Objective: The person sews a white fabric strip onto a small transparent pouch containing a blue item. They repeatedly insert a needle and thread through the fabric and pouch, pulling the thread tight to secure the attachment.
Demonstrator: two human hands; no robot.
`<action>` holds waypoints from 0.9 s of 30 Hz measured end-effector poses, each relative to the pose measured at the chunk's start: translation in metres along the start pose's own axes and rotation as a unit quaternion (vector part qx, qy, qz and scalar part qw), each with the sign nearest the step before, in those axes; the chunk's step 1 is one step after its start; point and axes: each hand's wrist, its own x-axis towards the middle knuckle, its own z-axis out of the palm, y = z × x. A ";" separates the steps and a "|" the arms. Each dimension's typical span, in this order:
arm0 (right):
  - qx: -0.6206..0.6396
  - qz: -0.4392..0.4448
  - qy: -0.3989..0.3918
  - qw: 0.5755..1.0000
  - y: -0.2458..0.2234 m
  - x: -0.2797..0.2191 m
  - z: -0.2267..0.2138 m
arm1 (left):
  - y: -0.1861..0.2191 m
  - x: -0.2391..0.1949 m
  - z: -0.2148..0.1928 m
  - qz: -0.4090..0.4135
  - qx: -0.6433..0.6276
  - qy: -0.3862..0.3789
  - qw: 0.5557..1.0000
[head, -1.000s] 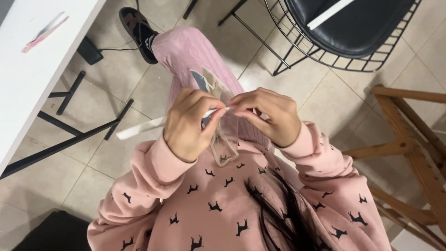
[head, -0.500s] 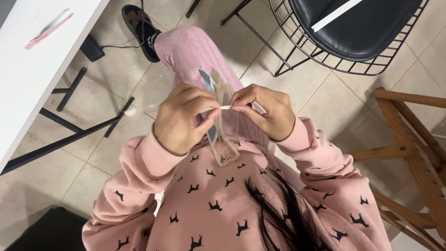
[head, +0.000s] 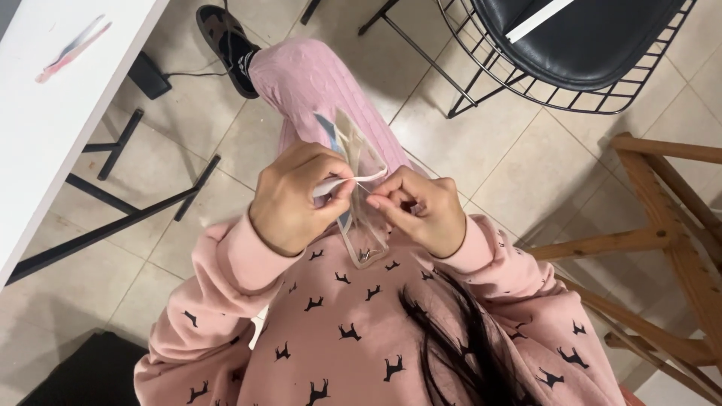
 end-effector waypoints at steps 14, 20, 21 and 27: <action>0.002 0.025 -0.011 1.000 0.003 0.003 -0.002 | 0.006 0.000 0.003 -0.001 0.015 0.010 1.000; -0.023 0.016 0.018 0.999 0.030 -0.011 0.011 | 0.008 -0.004 0.008 0.006 0.023 0.024 0.999; -0.057 0.005 0.042 0.997 0.038 -0.015 0.015 | 0.008 -0.004 0.009 0.007 0.018 0.027 0.999; -0.132 -0.023 0.060 0.989 0.012 -0.010 0.021 | 0.009 -0.009 0.012 -0.006 0.016 0.020 1.000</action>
